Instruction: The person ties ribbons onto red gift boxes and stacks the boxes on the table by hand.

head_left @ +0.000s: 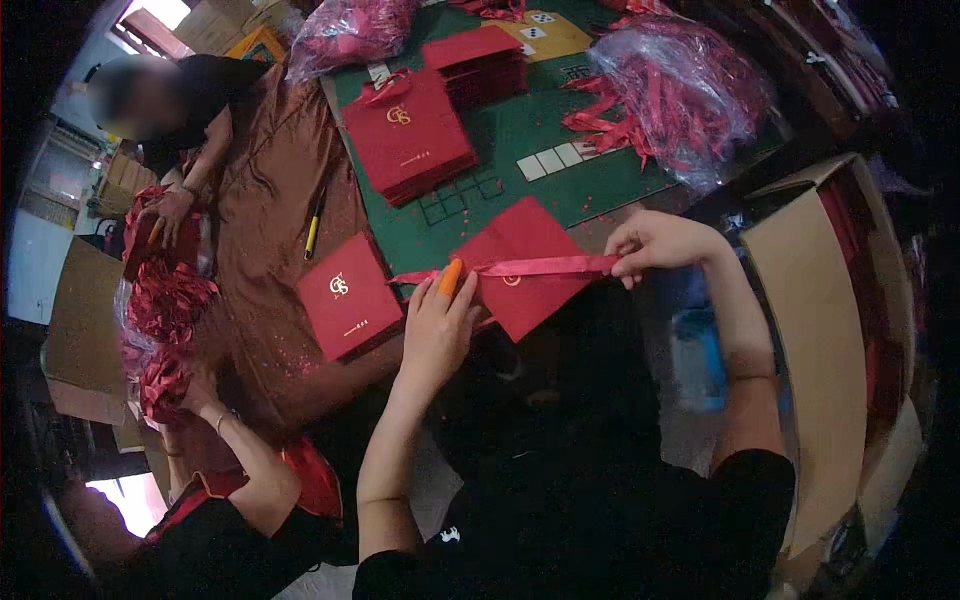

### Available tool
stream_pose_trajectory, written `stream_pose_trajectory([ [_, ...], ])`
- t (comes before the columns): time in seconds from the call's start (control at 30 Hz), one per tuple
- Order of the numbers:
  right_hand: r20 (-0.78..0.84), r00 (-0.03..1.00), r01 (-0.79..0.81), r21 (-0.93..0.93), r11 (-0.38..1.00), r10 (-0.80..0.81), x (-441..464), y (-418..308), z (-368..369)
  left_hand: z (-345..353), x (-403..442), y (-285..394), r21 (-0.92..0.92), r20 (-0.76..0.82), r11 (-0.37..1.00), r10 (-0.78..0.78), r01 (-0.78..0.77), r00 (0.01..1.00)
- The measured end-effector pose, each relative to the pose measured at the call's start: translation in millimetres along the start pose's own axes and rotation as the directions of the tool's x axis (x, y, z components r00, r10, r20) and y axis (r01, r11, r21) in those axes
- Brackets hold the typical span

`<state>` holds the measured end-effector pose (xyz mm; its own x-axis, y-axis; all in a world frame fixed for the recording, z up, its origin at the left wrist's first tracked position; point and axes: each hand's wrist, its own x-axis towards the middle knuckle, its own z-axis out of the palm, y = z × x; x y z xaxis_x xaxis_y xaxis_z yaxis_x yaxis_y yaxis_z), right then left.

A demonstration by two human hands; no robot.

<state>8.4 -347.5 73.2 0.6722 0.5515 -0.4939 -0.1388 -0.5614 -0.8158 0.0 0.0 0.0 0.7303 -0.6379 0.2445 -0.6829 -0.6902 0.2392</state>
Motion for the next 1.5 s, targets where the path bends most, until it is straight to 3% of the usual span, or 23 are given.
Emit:
stream_pose_trajectory([
  [0.07, -0.014, 1.0, -0.003, 0.155, 0.988, 0.005, -7.8, 14.8, 8.5, 2.1, 0.5, 1.0, 0.004, -0.014, 1.0, 0.003, -0.003, 1.0],
  [0.13, -0.017, 0.998, 0.06, 0.143, 0.988, -0.058, -13.7, 6.7, 11.5, -7.9, 2.7, 2.7, 0.023, -0.035, 1.0, 0.008, -0.007, 0.999],
  [0.23, 0.044, 0.994, 0.087, 0.29, 0.953, -0.104, -12.7, 11.1, 20.4, -6.1, -0.5, 4.5, 0.013, -0.054, 1.0, 0.003, -0.003, 0.999],
  [0.27, 0.072, 0.985, 0.123, 0.357, 0.926, -0.159, -12.1, 8.4, 21.7, -5.4, 0.9, 5.0, -0.073, -0.056, 0.996, -0.055, 0.051, 0.997],
  [0.3, 0.075, 0.984, 0.125, 0.353, 0.927, -0.161, -10.3, 7.0, 24.4, -4.6, 0.4, 6.0, -0.162, -0.047, 0.981, -0.114, 0.105, 0.992],
  [0.37, 0.118, 0.967, 0.165, 0.392, 0.905, -0.227, -3.3, 9.3, 30.9, -4.4, -0.1, 6.1, -0.171, 0.003, 0.972, -0.16, 0.158, 0.987],
  [0.43, 0.134, 0.961, 0.183, 0.35, 0.919, -0.242, 4.0, 13.2, 36.3, -5.0, -0.6, 8.4, -0.123, -0.086, 0.99, -0.076, 0.065, 0.993],
  [0.5, 0.084, 0.911, 0.369, 0.269, 0.89, -0.403, 9.8, 12.7, 42.1, -7.2, -3.1, 12.9, -0.135, -0.127, 0.987, -0.1, 0.083, 0.987],
  [0.57, 0.019, 0.887, 0.439, 0.267, 0.858, -0.461, 13.7, 13.1, 47.9, -14.8, -9.7, 21.3, -0.093, -0.294, 0.991, -0.118, 0.095, 0.948],
  [0.63, -0.148, 0.923, 0.375, 0.553, 0.744, -0.355, 26.7, 28.1, 60.2, -14.0, -16.2, 36.2, -0.143, -0.319, 0.986, -0.13, 0.087, 0.939],
  [0.73, -0.251, 0.932, 0.355, 0.773, 0.526, -0.261, 27.2, 17.9, 82.6, 0.6, -20.3, 58.0, -0.203, -0.351, 0.978, -0.113, 0.042, 0.929],
  [0.8, -0.23, 0.928, 0.351, 0.804, 0.48, -0.293, 37.5, 26.4, 84.8, 7.4, -16.6, 63.2, -0.231, -0.361, 0.972, -0.133, 0.049, 0.923],
  [0.87, -0.216, 0.87, 0.367, 0.884, 0.29, -0.442, 43.2, 28.9, 87.0, 9.5, -10.7, 66.3, -0.14, -0.378, 0.985, -0.149, 0.103, 0.914],
  [0.9, -0.235, 0.92, 0.338, 0.88, 0.332, -0.314, 38.5, 22.9, 88.6, 8.2, -6.1, 67.3, -0.047, -0.395, 0.987, -0.162, 0.157, 0.904],
  [0.93, -0.235, 0.92, 0.338, 0.88, 0.334, -0.313, 39.3, 24.0, 87.8, 13.4, -2.4, 62.6, -0.026, -0.361, 0.983, -0.181, 0.184, 0.915],
  [1.03, -0.208, 0.86, 0.382, 0.869, 0.316, -0.466, 30.4, 21.4, 81.8, 23.2, 8.1, 55.0, 0.167, -0.239, 0.964, -0.165, 0.208, 0.957],
  [1.13, -0.293, 0.865, 0.466, 0.77, 0.435, -0.408, 23.7, 31.3, 77.7, 28.5, 13.1, 49.8, 0.161, -0.231, 0.969, -0.147, 0.187, 0.962],
  [1.3, -0.414, 0.798, 0.571, 0.752, 0.329, -0.438, 24.8, 31.4, 74.1, 28.9, 25.7, 48.6, 0.188, -0.192, 0.965, -0.145, 0.181, 0.971],
  [1.5, -0.41, 0.771, 0.6, 0.725, 0.34, -0.487, 27.0, 26.2, 78.0, 25.9, 27.1, 44.8, 0.144, -0.144, 0.974, -0.155, 0.176, 0.977],
])
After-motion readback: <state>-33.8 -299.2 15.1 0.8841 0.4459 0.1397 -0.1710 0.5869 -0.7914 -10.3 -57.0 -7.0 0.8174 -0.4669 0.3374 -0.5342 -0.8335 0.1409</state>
